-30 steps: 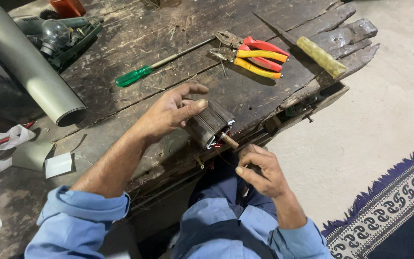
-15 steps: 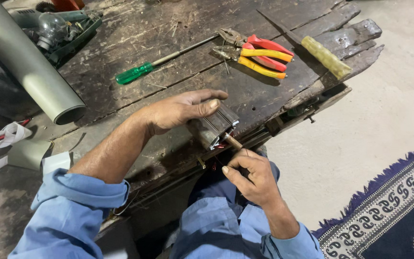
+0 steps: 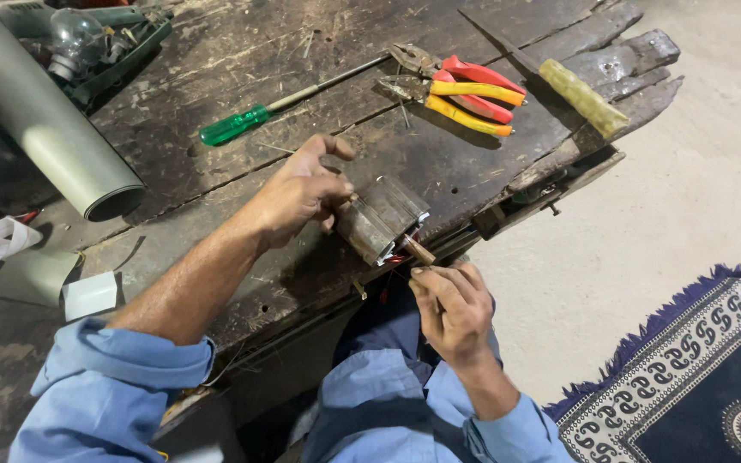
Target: The person is repairing a small electric motor by hand. They repeatedly insert and adjust thin copper wires into the slots of the motor's rotor, rotating the rotor to access different sections. Tools such as pliers and a screwdriver are visible on the workbench but are not used during the clip.
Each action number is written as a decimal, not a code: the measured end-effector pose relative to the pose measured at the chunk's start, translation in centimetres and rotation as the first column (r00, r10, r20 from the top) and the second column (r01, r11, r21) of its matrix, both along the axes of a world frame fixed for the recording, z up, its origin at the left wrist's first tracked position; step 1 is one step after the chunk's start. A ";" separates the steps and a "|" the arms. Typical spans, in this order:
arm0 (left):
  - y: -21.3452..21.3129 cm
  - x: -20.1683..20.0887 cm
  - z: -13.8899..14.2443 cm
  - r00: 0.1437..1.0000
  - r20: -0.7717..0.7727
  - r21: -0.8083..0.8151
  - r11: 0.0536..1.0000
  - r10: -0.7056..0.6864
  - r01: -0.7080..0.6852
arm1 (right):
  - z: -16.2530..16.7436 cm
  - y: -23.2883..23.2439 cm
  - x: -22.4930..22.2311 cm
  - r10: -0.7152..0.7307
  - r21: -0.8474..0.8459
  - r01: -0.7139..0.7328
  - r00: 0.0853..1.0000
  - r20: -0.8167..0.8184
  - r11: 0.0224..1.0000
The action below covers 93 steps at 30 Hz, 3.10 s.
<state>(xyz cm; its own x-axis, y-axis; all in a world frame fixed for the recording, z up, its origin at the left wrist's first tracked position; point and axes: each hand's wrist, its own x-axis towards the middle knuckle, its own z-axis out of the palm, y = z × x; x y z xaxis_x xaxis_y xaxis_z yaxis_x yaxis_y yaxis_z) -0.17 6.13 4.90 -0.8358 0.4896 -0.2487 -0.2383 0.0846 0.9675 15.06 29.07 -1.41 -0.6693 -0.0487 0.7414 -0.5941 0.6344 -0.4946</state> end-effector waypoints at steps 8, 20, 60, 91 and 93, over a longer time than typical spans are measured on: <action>-0.5 0.2 -0.5 0.988 0.085 0.090 0.987 0.129 -0.136 | 0.0 -2.2 -0.2 -0.179 0.114 0.184 0.982 -0.053 0.976; -0.8 0.1 -1.0 0.990 0.112 0.186 0.976 0.090 -0.110 | 0.4 -2.6 -0.5 -0.285 -0.024 0.288 0.955 0.078 0.957; -2.9 0.0 -0.3 0.651 -0.583 -0.724 0.675 -0.487 -0.143 | -1.3 5.3 -1.3 -0.044 -0.128 0.102 0.919 0.391 0.986; 0.1 5.3 -2.2 0.644 -0.717 -0.534 0.804 -0.266 -0.262 | -3.8 7.5 -3.3 0.026 -0.005 -0.026 0.931 0.363 1.000; 0.2 5.4 -2.0 0.648 -0.712 -0.535 0.807 -0.271 -0.250 | -4.6 8.0 -3.2 0.102 -0.151 -0.046 0.918 0.384 0.988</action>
<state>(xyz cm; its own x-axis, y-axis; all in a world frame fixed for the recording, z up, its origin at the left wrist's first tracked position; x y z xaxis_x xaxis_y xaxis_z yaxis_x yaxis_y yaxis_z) 5.27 6.29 2.88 -0.8430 0.4910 0.2199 0.5203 0.6404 0.5649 11.81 37.05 -6.01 -0.9045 -0.0267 0.4257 -0.3794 0.5066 -0.7742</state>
